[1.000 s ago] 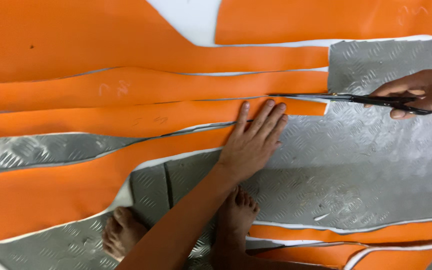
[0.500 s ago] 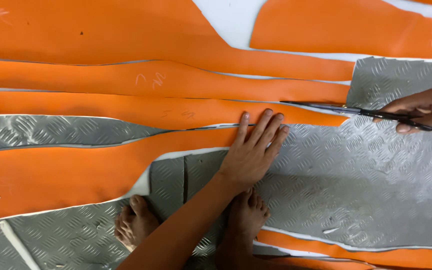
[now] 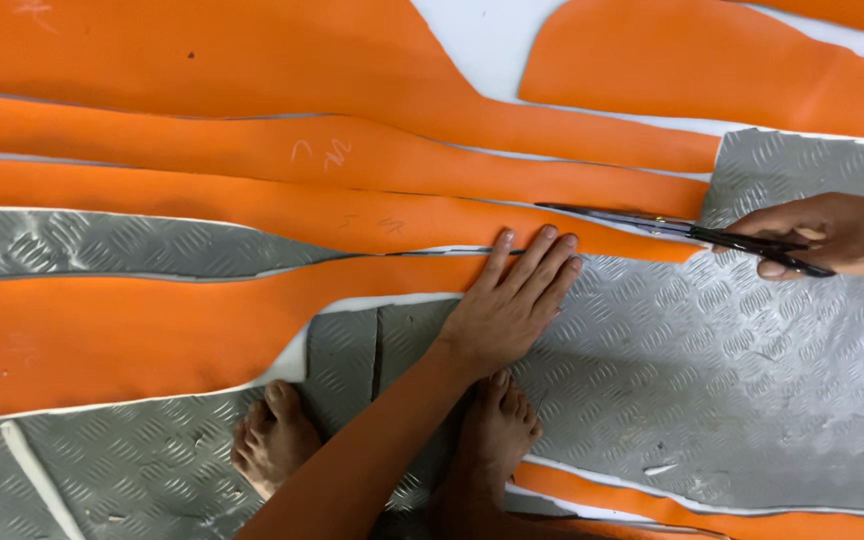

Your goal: The person cuts long, curved strips of orange fabric from a larger sheet on the floor using large shears, following pre-marked white lines.

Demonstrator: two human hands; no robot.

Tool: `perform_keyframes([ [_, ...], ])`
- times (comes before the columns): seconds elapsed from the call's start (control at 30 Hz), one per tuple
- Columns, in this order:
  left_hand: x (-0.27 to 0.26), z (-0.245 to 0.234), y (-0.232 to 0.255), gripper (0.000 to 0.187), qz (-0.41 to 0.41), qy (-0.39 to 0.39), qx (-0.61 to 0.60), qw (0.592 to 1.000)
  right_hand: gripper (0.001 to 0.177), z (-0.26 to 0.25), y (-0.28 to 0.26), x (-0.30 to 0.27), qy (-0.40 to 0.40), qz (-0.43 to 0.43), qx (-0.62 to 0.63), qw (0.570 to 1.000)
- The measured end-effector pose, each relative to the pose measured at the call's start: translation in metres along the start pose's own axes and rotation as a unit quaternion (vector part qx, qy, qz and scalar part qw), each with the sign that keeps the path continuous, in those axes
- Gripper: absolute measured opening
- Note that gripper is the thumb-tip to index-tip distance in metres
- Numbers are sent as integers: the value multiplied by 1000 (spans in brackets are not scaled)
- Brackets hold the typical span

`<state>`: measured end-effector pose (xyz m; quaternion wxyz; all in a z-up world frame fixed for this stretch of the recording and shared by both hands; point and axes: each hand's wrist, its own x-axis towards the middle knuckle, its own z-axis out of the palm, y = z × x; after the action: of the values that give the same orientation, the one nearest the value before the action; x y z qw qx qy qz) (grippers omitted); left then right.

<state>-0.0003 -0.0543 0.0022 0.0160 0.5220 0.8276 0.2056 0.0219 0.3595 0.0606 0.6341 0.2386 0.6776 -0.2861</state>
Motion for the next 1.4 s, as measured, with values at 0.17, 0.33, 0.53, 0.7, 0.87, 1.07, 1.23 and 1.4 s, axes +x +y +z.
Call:
perform_keyframes([
  [0.17,0,-2,0,52,1,9,11,1000,60,12,-19,0,70,45,-28,996],
  [0.33,1,-8,-1,53,5,1,20,1000,58,4,-20,3,29,-30,-3,999],
  [0.53,0,-10,-2,53,3,-1,17,1000,58,7,-28,-1,55,3,-27,998],
  [0.7,0,-9,-3,51,4,6,15,1000,61,-2,19,18,8,-83,-21,996],
  [0.87,0,-13,-4,52,4,11,14,1000,56,-2,-8,15,10,-48,-56,997],
  [1.07,-1,-12,-3,52,0,5,16,1000,57,26,-97,-15,104,-35,-76,991],
  [1.23,-2,-11,-3,52,-1,1,8,1000,63,26,-119,-21,95,-64,-37,993],
  [1.4,-1,-9,-3,52,-5,7,8,1000,60,26,-123,-14,84,-11,-148,985],
])
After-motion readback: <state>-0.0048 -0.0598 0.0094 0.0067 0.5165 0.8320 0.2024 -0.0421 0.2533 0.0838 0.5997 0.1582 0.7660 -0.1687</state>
